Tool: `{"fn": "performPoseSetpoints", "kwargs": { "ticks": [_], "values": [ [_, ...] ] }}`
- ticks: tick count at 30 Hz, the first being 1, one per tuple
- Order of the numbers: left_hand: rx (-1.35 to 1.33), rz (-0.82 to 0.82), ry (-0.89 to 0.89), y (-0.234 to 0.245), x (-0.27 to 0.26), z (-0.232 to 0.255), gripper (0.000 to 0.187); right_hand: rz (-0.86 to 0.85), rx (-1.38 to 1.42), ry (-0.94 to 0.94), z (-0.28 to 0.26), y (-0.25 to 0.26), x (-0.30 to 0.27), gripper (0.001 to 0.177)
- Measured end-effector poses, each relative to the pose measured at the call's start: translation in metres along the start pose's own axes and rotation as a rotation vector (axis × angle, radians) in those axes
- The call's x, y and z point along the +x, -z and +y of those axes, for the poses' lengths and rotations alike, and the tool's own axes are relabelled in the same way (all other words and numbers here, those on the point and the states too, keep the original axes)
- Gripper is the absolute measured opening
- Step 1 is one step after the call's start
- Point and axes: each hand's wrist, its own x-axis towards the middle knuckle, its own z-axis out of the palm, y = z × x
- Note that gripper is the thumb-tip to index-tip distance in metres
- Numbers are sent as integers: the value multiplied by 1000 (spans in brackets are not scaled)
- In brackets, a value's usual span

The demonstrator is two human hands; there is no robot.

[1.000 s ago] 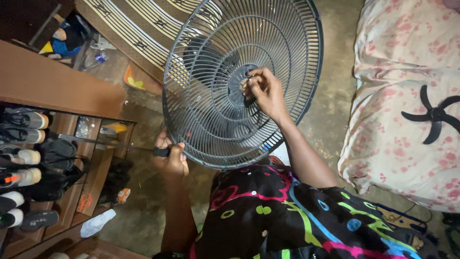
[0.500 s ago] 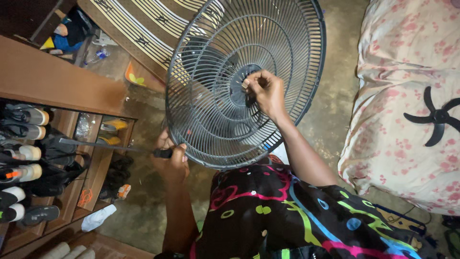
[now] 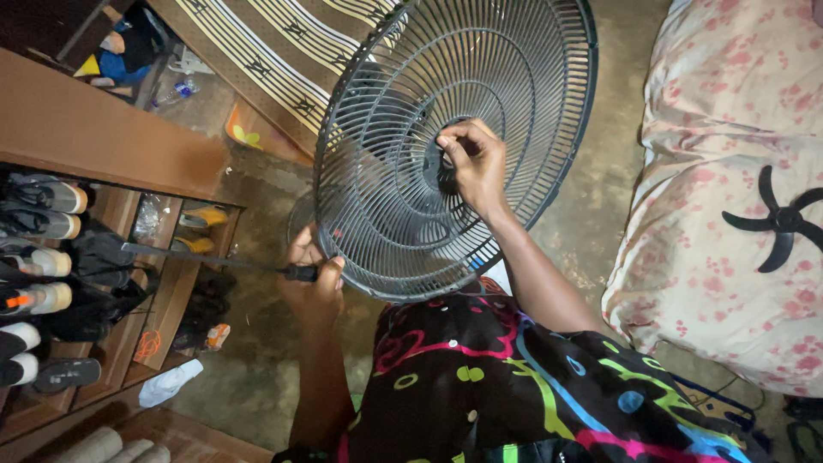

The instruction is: The person uses a screwdriver to loosen and tighten screws on the front grill of a standing fan. They repeatedly adjust the grill and the central hub nut while holding the fan steady.

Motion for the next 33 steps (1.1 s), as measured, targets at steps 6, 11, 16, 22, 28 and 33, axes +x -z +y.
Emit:
{"fn": "performPoseSetpoints", "kwargs": {
  "ticks": [6, 11, 16, 22, 28, 33],
  "values": [
    [-29, -25, -46, -3, -1, 8, 61, 0, -70, 88, 2, -7, -1, 6],
    [-2, -41, -58, -2, -1, 13, 61, 122, -19, -56, 6, -20, 1, 11],
    [112, 19, -46, 8, 2, 6, 62, 113, -83, -36, 8, -20, 0, 11],
    [202, 12, -48, 2, -7, 6, 62, 225, -116, 17, 10, -31, -11, 7],
    [463, -116, -179, -25, -27, 8, 64, 252, -158, 38, 15, -23, -25, 9],
    [565, -193, -282, -43, -31, 16, 64, 209, -247, 111, 27, -22, -51, 22]
  ]
}}
